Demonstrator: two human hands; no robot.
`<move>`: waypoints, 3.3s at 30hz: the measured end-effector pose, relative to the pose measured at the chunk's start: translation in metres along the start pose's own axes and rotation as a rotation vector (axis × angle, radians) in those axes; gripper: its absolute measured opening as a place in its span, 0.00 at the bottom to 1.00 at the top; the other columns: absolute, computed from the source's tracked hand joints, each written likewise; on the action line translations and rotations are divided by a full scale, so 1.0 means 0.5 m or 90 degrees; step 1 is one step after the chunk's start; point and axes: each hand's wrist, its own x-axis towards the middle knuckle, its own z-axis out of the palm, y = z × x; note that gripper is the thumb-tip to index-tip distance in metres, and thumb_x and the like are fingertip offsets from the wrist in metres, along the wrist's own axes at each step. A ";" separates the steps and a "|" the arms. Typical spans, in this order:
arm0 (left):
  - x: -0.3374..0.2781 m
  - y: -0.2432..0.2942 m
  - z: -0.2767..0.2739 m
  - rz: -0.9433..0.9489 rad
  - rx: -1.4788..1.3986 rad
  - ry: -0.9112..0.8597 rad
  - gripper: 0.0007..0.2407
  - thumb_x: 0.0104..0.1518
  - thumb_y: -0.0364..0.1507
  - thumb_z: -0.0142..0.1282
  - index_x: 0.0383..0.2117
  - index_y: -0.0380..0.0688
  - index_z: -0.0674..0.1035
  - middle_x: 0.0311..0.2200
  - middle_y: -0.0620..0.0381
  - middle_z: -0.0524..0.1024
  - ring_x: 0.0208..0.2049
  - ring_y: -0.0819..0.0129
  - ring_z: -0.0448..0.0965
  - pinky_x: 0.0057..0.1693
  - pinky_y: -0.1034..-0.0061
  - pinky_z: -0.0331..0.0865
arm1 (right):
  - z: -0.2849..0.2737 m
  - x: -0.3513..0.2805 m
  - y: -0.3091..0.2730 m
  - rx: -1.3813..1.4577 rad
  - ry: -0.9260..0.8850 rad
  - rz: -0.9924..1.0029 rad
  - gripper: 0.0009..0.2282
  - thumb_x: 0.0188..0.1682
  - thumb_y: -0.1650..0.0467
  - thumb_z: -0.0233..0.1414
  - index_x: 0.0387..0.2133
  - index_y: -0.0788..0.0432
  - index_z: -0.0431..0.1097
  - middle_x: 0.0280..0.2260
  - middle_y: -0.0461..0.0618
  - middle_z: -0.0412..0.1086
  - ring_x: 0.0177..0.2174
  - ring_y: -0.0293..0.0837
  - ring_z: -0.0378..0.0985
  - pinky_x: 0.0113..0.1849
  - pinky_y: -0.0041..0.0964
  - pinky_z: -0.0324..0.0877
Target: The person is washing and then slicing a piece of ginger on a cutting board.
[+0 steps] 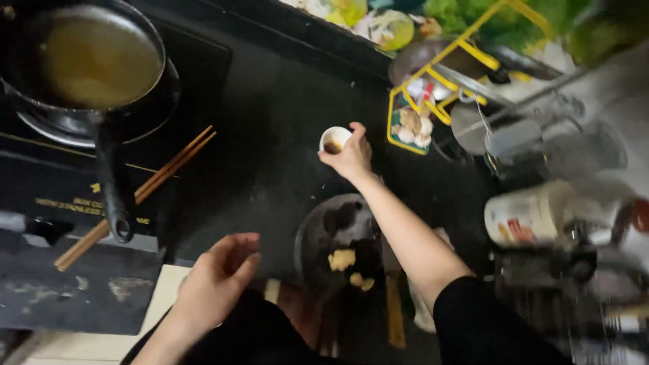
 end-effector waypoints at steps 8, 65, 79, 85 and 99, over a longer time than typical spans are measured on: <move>0.000 0.022 0.037 -0.070 -0.026 0.109 0.16 0.57 0.26 0.59 0.52 0.47 0.83 0.40 0.60 0.90 0.37 0.74 0.88 0.47 0.80 0.80 | 0.088 0.280 0.136 0.019 0.045 0.219 0.41 0.30 0.56 0.68 0.54 0.56 0.53 0.44 0.63 0.70 0.41 0.63 0.76 0.45 0.54 0.71; 0.170 -0.197 0.280 0.432 0.375 0.095 0.21 0.43 0.33 0.72 0.45 0.42 0.83 0.47 0.48 0.71 0.52 0.43 0.74 0.58 0.59 0.71 | -0.232 -0.710 0.099 0.312 0.085 0.442 0.19 0.58 0.66 0.49 0.50 0.74 0.60 0.47 0.76 0.62 0.49 0.70 0.67 0.47 0.69 0.69; 0.350 -0.170 0.112 0.391 0.268 0.024 0.23 0.49 0.33 0.72 0.49 0.32 0.80 0.42 0.34 0.76 0.46 0.34 0.79 0.50 0.50 0.77 | -0.121 -0.635 -0.079 0.383 -0.053 0.535 0.32 0.53 0.58 0.54 0.63 0.68 0.54 0.60 0.73 0.64 0.59 0.68 0.68 0.57 0.60 0.68; 0.360 -0.092 0.003 0.371 0.445 0.129 0.25 0.54 0.38 0.71 0.55 0.39 0.78 0.67 0.36 0.61 0.64 0.31 0.65 0.64 0.47 0.67 | -0.083 -0.593 -0.123 0.581 -0.044 0.439 0.22 0.55 0.60 0.54 0.57 0.60 0.62 0.52 0.59 0.73 0.53 0.54 0.75 0.54 0.53 0.70; 0.235 -0.091 0.045 0.386 0.494 0.346 0.23 0.60 0.30 0.64 0.63 0.54 0.71 0.53 0.48 0.62 0.52 0.39 0.74 0.54 0.44 0.76 | -0.017 -0.555 -0.174 0.625 -0.019 0.322 0.12 0.53 0.73 0.56 0.46 0.66 0.66 0.41 0.60 0.79 0.30 0.44 0.81 0.29 0.35 0.79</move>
